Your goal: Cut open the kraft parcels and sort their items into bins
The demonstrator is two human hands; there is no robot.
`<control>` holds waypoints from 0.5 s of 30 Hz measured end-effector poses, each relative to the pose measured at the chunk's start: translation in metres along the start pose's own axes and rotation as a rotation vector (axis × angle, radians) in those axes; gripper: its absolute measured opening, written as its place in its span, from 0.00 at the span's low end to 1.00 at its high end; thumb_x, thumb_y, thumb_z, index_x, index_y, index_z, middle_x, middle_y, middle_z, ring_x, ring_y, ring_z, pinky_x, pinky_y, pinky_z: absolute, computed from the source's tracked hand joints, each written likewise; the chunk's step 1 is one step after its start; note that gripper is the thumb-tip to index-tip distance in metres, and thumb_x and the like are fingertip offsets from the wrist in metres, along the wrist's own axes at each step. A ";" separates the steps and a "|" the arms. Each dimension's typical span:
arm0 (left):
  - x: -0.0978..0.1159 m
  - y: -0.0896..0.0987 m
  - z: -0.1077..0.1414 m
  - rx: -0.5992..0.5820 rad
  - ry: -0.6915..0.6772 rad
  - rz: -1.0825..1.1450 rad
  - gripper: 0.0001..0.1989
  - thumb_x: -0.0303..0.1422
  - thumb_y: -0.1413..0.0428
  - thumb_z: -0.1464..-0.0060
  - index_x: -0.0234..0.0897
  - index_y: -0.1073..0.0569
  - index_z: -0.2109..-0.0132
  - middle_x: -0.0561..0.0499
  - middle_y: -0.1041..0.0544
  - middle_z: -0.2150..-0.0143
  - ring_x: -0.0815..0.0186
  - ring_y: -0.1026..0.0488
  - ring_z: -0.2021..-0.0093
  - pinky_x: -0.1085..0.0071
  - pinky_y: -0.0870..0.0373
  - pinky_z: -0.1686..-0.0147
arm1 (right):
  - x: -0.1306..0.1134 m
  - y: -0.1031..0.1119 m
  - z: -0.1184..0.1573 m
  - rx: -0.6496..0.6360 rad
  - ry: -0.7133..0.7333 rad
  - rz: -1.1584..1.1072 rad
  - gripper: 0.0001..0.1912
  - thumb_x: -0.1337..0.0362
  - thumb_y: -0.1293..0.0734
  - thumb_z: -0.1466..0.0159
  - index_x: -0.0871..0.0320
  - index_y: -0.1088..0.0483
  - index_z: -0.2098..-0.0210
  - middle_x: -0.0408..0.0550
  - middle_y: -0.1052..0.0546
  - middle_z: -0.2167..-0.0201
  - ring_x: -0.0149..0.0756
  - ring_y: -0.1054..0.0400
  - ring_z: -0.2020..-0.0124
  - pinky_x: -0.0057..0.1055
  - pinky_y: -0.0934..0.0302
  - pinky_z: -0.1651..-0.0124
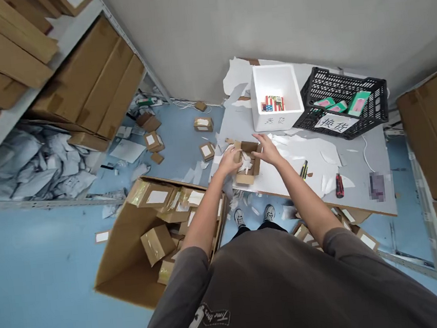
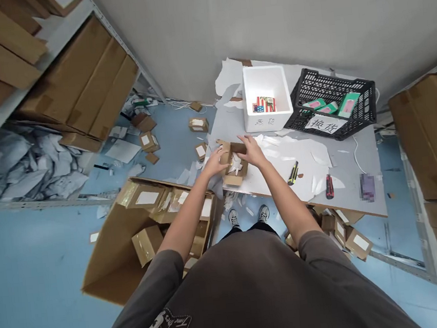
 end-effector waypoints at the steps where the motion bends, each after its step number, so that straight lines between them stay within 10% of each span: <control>1: -0.006 -0.009 0.007 -0.031 0.014 -0.016 0.36 0.30 0.29 0.51 0.42 0.22 0.33 0.37 0.34 0.23 0.42 0.40 0.21 0.42 0.44 0.22 | 0.001 -0.015 0.005 -0.033 -0.021 0.005 0.45 0.60 0.24 0.37 0.50 0.37 0.23 0.60 0.36 0.27 0.60 0.42 0.25 0.57 0.42 0.23; 9: -0.034 -0.078 0.058 -0.188 0.125 -0.188 0.18 0.24 0.29 0.50 0.40 0.16 0.51 0.40 0.41 0.19 0.37 0.44 0.20 0.38 0.39 0.24 | 0.038 -0.111 0.092 -0.280 -0.293 0.187 0.38 0.68 0.16 0.46 0.57 0.25 0.37 0.67 0.40 0.25 0.66 0.47 0.23 0.60 0.41 0.26; 15: -0.025 -0.095 0.072 -0.136 0.077 -0.116 0.11 0.24 0.38 0.42 0.42 0.17 0.53 0.44 0.38 0.20 0.48 0.33 0.25 0.47 0.31 0.27 | 0.052 -0.122 0.135 -0.149 -0.406 0.130 0.18 0.72 0.23 0.38 0.58 0.22 0.49 0.63 0.46 0.21 0.59 0.38 0.28 0.56 0.38 0.27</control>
Point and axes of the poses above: each hand's wrist, its own z-axis away from the middle knuckle, its own y-axis out of the back of the hand, x = y × z, the point moved 6 cm from there along -z, towards the middle knuckle
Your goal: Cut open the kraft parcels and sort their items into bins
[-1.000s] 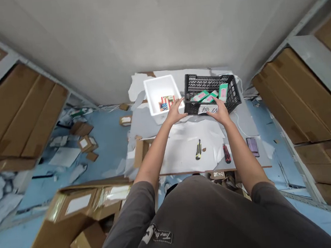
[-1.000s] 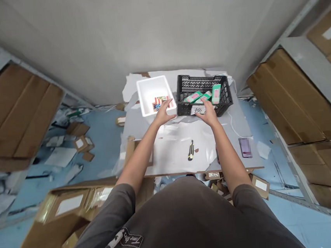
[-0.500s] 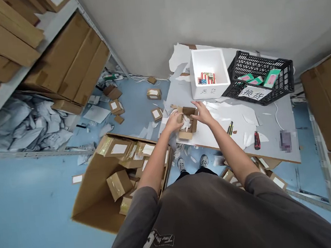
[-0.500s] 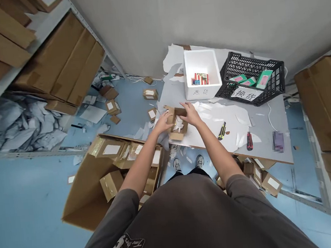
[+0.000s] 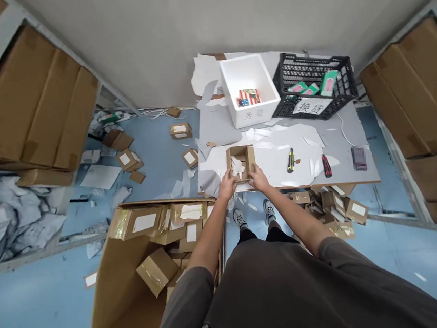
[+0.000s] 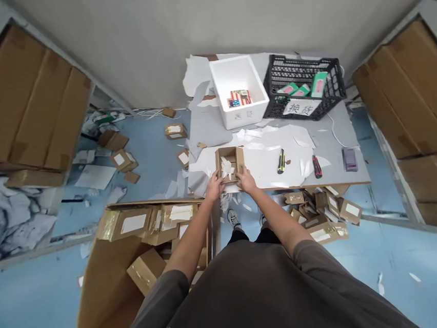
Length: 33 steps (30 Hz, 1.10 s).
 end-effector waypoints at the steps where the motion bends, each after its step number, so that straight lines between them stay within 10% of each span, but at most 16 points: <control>1: 0.008 0.000 0.000 0.010 -0.017 0.000 0.11 0.24 0.38 0.41 0.41 0.17 0.54 0.45 0.37 0.20 0.49 0.32 0.25 0.48 0.31 0.28 | 0.003 0.006 0.004 0.041 -0.001 -0.029 0.18 0.72 0.24 0.38 0.57 0.22 0.49 0.62 0.45 0.21 0.59 0.38 0.28 0.56 0.38 0.27; 5: 0.065 0.001 -0.006 0.082 -0.154 -0.008 0.10 0.27 0.40 0.39 0.45 0.17 0.54 0.48 0.35 0.23 0.50 0.34 0.24 0.48 0.32 0.27 | 0.025 0.057 0.033 0.180 0.000 -0.109 0.19 0.70 0.24 0.39 0.56 0.22 0.48 0.59 0.44 0.21 0.61 0.39 0.27 0.57 0.39 0.27; 10: 0.197 -0.031 -0.023 0.072 -0.435 -0.017 0.11 0.31 0.39 0.37 0.47 0.17 0.50 0.48 0.34 0.22 0.47 0.37 0.22 0.45 0.33 0.25 | 0.100 0.150 0.118 0.407 -0.078 -0.129 0.19 0.69 0.25 0.37 0.54 0.22 0.47 0.56 0.45 0.20 0.61 0.41 0.25 0.54 0.38 0.27; 16: 0.411 -0.176 -0.028 -0.140 -0.750 0.029 0.12 0.31 0.37 0.38 0.47 0.17 0.48 0.47 0.34 0.22 0.45 0.37 0.22 0.42 0.36 0.24 | 0.262 0.243 0.295 0.682 -0.359 -0.110 0.19 0.69 0.24 0.38 0.54 0.22 0.47 0.56 0.45 0.21 0.63 0.40 0.26 0.56 0.39 0.27; 21: 0.549 -0.318 0.004 -0.346 -0.913 0.021 0.17 0.28 0.40 0.37 0.53 0.17 0.46 0.54 0.36 0.22 0.51 0.36 0.23 0.46 0.33 0.25 | 0.379 0.272 0.441 0.810 -0.580 -0.121 0.23 0.66 0.23 0.39 0.54 0.22 0.44 0.59 0.44 0.22 0.64 0.36 0.29 0.57 0.36 0.29; 26: 0.609 -0.389 0.017 -0.442 -0.930 -0.031 0.21 0.29 0.33 0.42 0.47 0.17 0.42 0.46 0.38 0.20 0.44 0.37 0.23 0.41 0.33 0.27 | 0.450 0.272 0.507 0.752 -0.710 -0.173 0.38 0.65 0.19 0.42 0.53 0.26 0.34 0.63 0.45 0.21 0.68 0.42 0.25 0.62 0.41 0.27; 33: 0.620 -0.355 -0.004 -0.302 -0.899 -0.018 0.32 0.36 0.31 0.41 0.47 0.23 0.31 0.43 0.35 0.23 0.43 0.40 0.23 0.43 0.41 0.22 | 0.484 0.307 0.504 0.779 -0.634 -0.164 0.47 0.58 0.18 0.42 0.51 0.33 0.26 0.61 0.44 0.21 0.70 0.52 0.20 0.66 0.50 0.21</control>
Point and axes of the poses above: each hand's wrist, its own z-axis away from the middle knuckle, its own y-axis out of the back of the hand, x = y × z, the point moved 6 cm from there along -z, towards the middle knuckle
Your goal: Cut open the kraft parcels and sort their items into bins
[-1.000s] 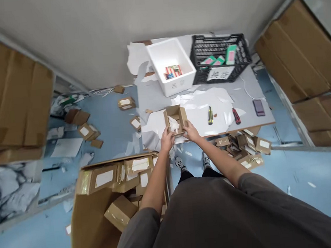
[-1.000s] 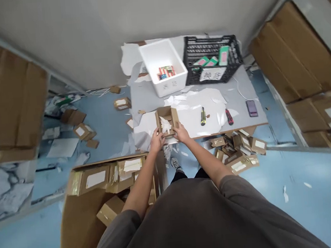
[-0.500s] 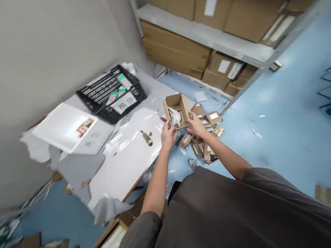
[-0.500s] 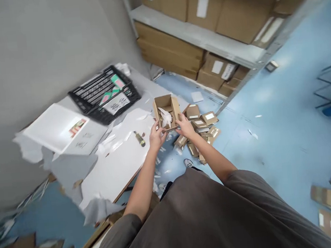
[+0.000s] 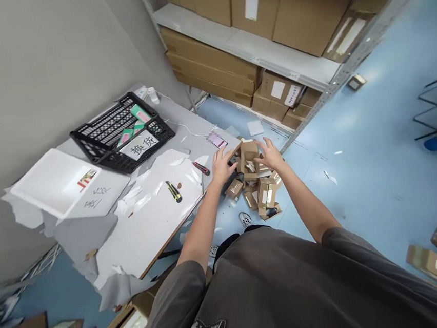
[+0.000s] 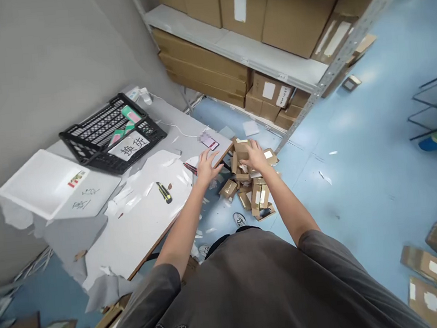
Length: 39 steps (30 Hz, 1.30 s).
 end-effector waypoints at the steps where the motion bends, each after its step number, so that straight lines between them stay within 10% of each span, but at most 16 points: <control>1: -0.004 0.009 0.004 0.020 0.019 0.000 0.31 0.36 0.32 0.41 0.47 0.24 0.31 0.43 0.35 0.23 0.43 0.40 0.23 0.43 0.42 0.22 | -0.010 0.000 -0.010 0.007 0.046 -0.002 0.46 0.58 0.19 0.41 0.51 0.33 0.25 0.60 0.44 0.21 0.69 0.53 0.19 0.66 0.50 0.21; 5: -0.030 0.046 0.035 0.130 0.120 -0.024 0.32 0.36 0.32 0.40 0.45 0.24 0.30 0.42 0.35 0.23 0.42 0.41 0.23 0.43 0.46 0.21 | -0.073 -0.019 -0.051 -0.007 0.266 -0.015 0.44 0.56 0.21 0.38 0.52 0.34 0.25 0.60 0.42 0.22 0.68 0.52 0.20 0.67 0.50 0.21; 10: -0.083 0.116 0.127 0.342 0.321 -0.071 0.33 0.37 0.31 0.40 0.45 0.25 0.29 0.41 0.37 0.22 0.42 0.43 0.22 0.42 0.47 0.21 | -0.196 -0.095 -0.073 -0.160 0.540 -0.056 0.42 0.53 0.23 0.36 0.52 0.34 0.25 0.61 0.41 0.22 0.67 0.50 0.21 0.68 0.53 0.20; 15: -0.128 0.201 0.290 0.646 0.572 -0.139 0.32 0.33 0.31 0.40 0.43 0.25 0.30 0.41 0.36 0.22 0.42 0.44 0.22 0.43 0.47 0.21 | -0.350 -0.202 -0.024 -0.369 0.858 -0.096 0.41 0.52 0.24 0.36 0.53 0.33 0.27 0.63 0.42 0.22 0.69 0.49 0.21 0.70 0.52 0.22; 20: -0.126 0.248 0.510 0.922 0.899 -0.263 0.32 0.35 0.32 0.40 0.42 0.25 0.30 0.41 0.36 0.22 0.42 0.43 0.22 0.42 0.46 0.21 | -0.497 -0.303 0.109 -0.543 1.213 -0.102 0.41 0.50 0.25 0.35 0.51 0.35 0.25 0.62 0.42 0.22 0.68 0.47 0.22 0.70 0.48 0.23; 29: -0.046 0.213 0.864 1.192 1.497 -0.345 0.29 0.38 0.33 0.38 0.44 0.24 0.31 0.40 0.35 0.22 0.44 0.41 0.22 0.44 0.43 0.21 | -0.653 -0.438 0.412 -0.838 1.673 -0.097 0.44 0.44 0.29 0.32 0.53 0.39 0.22 0.62 0.46 0.20 0.69 0.47 0.22 0.69 0.48 0.23; 39: -0.007 0.137 1.021 1.318 1.861 -0.203 0.33 0.36 0.35 0.37 0.46 0.29 0.27 0.43 0.42 0.19 0.44 0.47 0.19 0.44 0.44 0.21 | -0.676 -0.518 0.629 -1.124 1.898 -0.083 0.44 0.52 0.26 0.32 0.50 0.41 0.20 0.58 0.49 0.18 0.68 0.52 0.20 0.72 0.51 0.22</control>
Point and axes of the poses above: each hand's wrist, its own z-axis away from the middle knuckle, its own y-axis out of the back of the hand, x = y × z, the point moved 6 cm from there along -z, towards the middle knuckle
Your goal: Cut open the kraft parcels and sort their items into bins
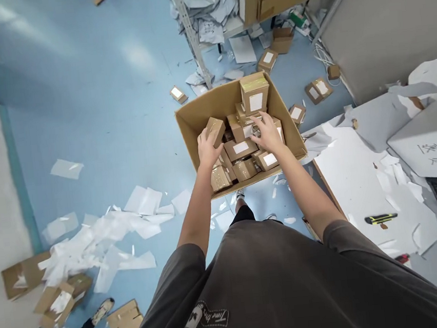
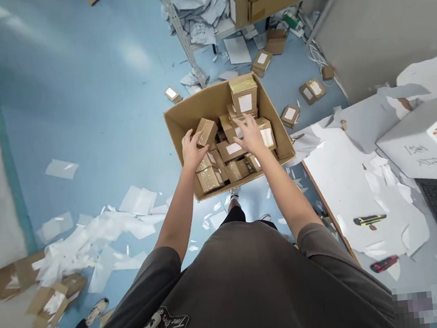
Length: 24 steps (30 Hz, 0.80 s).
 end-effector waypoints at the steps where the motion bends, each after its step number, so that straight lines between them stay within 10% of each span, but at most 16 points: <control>1: -0.016 -0.007 -0.001 -0.017 0.059 -0.009 0.35 0.36 0.35 0.38 0.46 0.30 0.26 0.43 0.42 0.18 0.44 0.47 0.19 0.45 0.43 0.21 | -0.004 -0.017 -0.008 -0.022 0.000 -0.023 0.44 0.53 0.26 0.32 0.50 0.41 0.20 0.59 0.48 0.18 0.68 0.53 0.20 0.72 0.51 0.22; 14: -0.199 -0.161 -0.035 -0.670 0.596 -0.168 0.60 0.34 0.28 0.48 0.42 0.51 0.16 0.38 0.61 0.13 0.38 0.66 0.15 0.44 0.51 0.19 | -0.046 -0.322 -0.008 -0.667 -0.158 -0.226 0.52 0.65 0.21 0.36 0.50 0.44 0.18 0.63 0.44 0.20 0.60 0.46 0.21 0.58 0.44 0.23; 24: -0.220 -0.191 -0.020 -0.574 0.516 -0.154 0.56 0.32 0.29 0.48 0.48 0.44 0.17 0.47 0.51 0.14 0.40 0.61 0.15 0.49 0.52 0.18 | -0.028 -0.377 0.000 -0.755 -0.161 -0.178 0.53 0.61 0.21 0.36 0.50 0.46 0.18 0.62 0.50 0.17 0.64 0.42 0.22 0.58 0.41 0.24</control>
Point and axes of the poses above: each hand's wrist, its own z-axis away from the middle knuckle, its own y-axis out of the back of the hand, x = y × z, the point moved 6 cm from there along -z, towards the middle knuckle
